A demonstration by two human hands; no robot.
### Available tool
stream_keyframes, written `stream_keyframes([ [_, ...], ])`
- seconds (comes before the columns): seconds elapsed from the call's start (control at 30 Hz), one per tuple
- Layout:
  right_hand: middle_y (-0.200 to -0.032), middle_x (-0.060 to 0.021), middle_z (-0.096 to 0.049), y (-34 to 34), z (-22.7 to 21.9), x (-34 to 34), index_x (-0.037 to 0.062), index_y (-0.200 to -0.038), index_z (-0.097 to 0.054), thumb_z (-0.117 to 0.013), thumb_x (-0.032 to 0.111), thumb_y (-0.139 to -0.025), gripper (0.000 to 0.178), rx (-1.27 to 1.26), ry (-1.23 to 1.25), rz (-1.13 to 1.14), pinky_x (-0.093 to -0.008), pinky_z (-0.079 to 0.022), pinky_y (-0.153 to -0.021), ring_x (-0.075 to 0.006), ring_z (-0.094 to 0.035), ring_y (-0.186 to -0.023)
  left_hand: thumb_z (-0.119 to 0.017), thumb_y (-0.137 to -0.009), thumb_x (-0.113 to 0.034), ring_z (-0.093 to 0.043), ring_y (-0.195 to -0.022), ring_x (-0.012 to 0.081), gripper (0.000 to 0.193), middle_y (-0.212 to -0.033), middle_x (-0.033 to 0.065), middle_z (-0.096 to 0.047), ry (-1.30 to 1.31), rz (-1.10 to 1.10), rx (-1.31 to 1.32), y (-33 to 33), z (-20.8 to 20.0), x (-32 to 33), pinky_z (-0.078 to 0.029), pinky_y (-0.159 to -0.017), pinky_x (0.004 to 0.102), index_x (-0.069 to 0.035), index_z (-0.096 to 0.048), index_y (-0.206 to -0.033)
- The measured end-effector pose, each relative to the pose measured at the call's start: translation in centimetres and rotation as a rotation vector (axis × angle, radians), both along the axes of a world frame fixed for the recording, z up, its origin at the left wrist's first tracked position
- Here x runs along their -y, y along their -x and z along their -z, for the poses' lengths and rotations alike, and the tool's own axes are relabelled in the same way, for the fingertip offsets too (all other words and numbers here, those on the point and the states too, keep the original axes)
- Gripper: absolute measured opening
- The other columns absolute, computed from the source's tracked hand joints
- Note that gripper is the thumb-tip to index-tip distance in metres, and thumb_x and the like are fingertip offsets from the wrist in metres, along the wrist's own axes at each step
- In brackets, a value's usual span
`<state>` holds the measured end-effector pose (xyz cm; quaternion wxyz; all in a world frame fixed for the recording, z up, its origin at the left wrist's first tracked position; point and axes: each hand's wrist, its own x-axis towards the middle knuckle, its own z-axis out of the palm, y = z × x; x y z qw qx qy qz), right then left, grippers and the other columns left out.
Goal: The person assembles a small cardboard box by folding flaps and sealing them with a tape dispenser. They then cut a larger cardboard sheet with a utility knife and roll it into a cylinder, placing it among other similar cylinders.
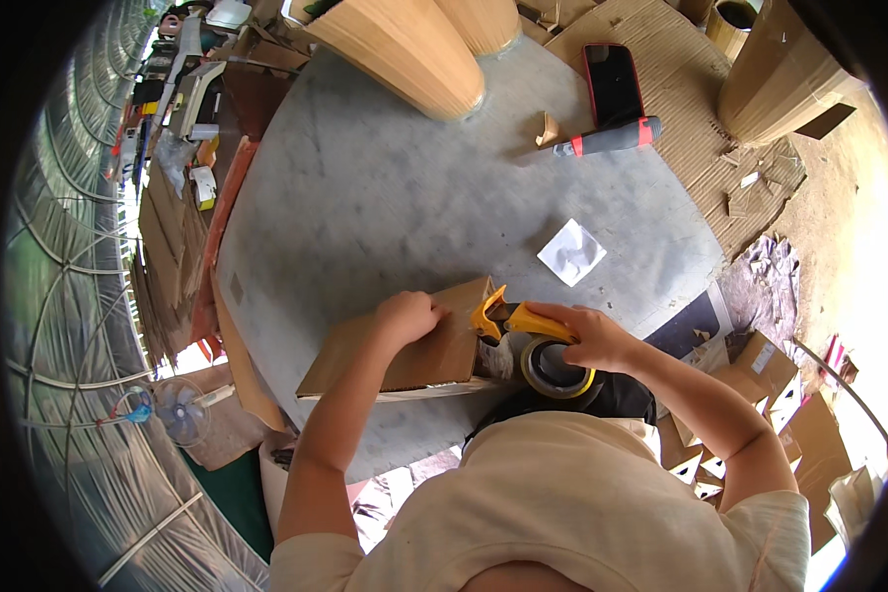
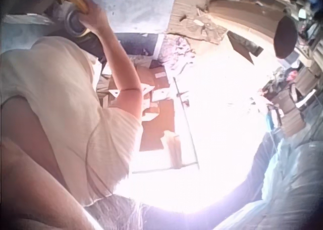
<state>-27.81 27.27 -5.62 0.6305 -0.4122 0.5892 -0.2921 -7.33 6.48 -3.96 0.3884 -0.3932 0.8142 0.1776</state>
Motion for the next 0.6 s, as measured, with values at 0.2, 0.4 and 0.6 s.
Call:
stream_keyframes([
  [0.2, -0.104, -0.0147, -0.06, -2.0, 0.6, -0.5, 0.0224, -0.131, -0.042, -0.056, 0.005, -0.063, 0.071, -0.179, 0.003, 0.052, -0.0337, -0.046, -0.079, -0.0301, -0.058, -0.089, -0.066, -0.073, -0.044, -0.037, -0.123, 0.0284, 0.086, -0.138, 0.0158, -0.029, -0.424, 0.051, -0.419, -1.6, -3.7, -1.4, -0.032, -0.099, 0.0375, -0.001, -0.023, -0.134],
  [0.4, -0.102, -0.0109, -0.062, -2.0, 1.3, -0.2, 0.018, -0.129, -0.045, -0.054, -0.003, -0.063, 0.07, 0.141, -0.169, 0.145, -0.0283, -0.046, -0.078, -0.0215, -0.058, -0.089, -0.078, -0.06, -0.036, -0.026, -0.13, 0.0302, 0.117, -0.141, 0.0212, -0.023, -0.475, 0.016, -0.503, -1.6, -2.9, -4.9, -0.022, -0.106, 0.0345, 0.004, 0.0, -0.138],
  [0.6, -0.103, -0.0091, -0.057, -2.9, 0.4, -1.3, 0.0094, -0.126, -0.047, -0.046, -0.009, -0.063, 0.065, 0.334, -0.335, 0.249, -0.0263, -0.045, -0.078, -0.0178, -0.053, -0.093, -0.075, -0.058, -0.027, -0.028, -0.13, 0.027, 0.112, -0.138, 0.0211, -0.029, -0.698, -0.254, -0.748, -2.6, -1.2, -6.7, -0.019, -0.106, 0.0326, 0.003, -0.003, -0.139],
])
